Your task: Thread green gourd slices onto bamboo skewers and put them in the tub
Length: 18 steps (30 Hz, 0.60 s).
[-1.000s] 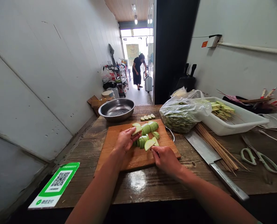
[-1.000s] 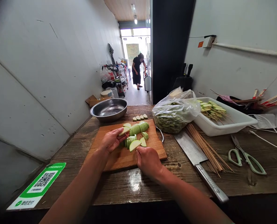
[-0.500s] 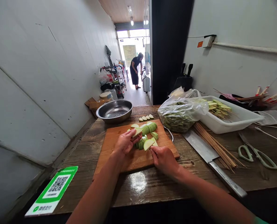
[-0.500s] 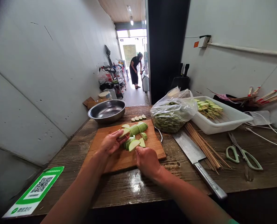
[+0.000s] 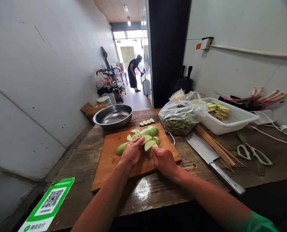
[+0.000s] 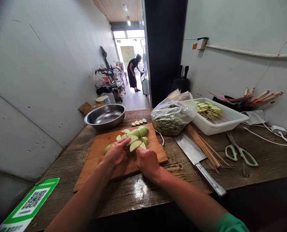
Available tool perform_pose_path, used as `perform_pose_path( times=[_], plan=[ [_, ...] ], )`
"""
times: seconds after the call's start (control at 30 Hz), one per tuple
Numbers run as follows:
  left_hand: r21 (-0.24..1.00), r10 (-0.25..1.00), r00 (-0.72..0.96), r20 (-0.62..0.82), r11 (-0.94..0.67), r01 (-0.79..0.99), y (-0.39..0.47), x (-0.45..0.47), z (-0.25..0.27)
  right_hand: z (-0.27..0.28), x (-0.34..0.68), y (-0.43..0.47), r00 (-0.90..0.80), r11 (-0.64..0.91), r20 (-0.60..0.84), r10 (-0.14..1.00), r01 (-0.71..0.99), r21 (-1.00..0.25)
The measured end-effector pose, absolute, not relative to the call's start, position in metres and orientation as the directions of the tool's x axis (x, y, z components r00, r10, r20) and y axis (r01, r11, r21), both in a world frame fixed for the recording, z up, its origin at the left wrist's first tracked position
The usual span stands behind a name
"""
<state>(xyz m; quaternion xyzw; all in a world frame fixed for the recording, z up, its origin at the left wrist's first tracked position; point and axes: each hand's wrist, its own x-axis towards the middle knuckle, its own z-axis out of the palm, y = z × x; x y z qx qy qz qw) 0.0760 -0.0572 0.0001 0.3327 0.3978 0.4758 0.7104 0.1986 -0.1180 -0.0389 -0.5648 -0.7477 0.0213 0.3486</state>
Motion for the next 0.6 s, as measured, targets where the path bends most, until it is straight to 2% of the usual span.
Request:
perform_pose_path(
  times=[0.13, 0.23, 0.3, 0.37, 0.47, 0.53, 0.6],
  plan=[
    [0.866, 0.956, 0.222, -0.191, 0.270, -0.420, -0.057, 0.075, 0.005, -0.037, 0.203, -0.113, -0.088, 0.375, 0.539, 0.838, 0.810, -0.451],
    [0.914, 0.998, 0.055, -0.023, 0.043, -0.403, -0.057, 0.069, 0.013, -0.026, 0.221, -0.109, 0.050, 0.308, 0.564, 0.825, 0.795, -0.522],
    [0.965, 0.992, -0.023, 0.121, -0.123, -0.231, -0.059, 0.068, 0.018, -0.017, 0.238, -0.106, 0.202, 0.246, 0.581, 0.788, 0.762, -0.599],
    [0.972, 0.973, 0.062, 0.224, -0.227, 0.054, -0.059, 0.071, 0.020, -0.010, 0.254, -0.103, 0.319, 0.218, 0.598, 0.735, 0.724, -0.655],
    [0.831, 0.923, 0.251, 0.291, -0.374, 0.411, -0.054, 0.086, 0.018, -0.006, 0.268, -0.100, 0.397, 0.223, 0.609, 0.687, 0.682, -0.697],
    [0.724, 0.880, 0.337, 0.334, -0.468, 0.506, -0.045, 0.098, 0.016, -0.006, 0.271, -0.098, 0.414, 0.226, 0.603, 0.682, 0.665, -0.712],
    [0.678, 0.840, 0.440, 0.316, -0.525, 0.515, -0.034, 0.110, 0.015, -0.007, 0.272, -0.096, 0.417, 0.221, 0.593, 0.689, 0.658, -0.720]
  ],
)
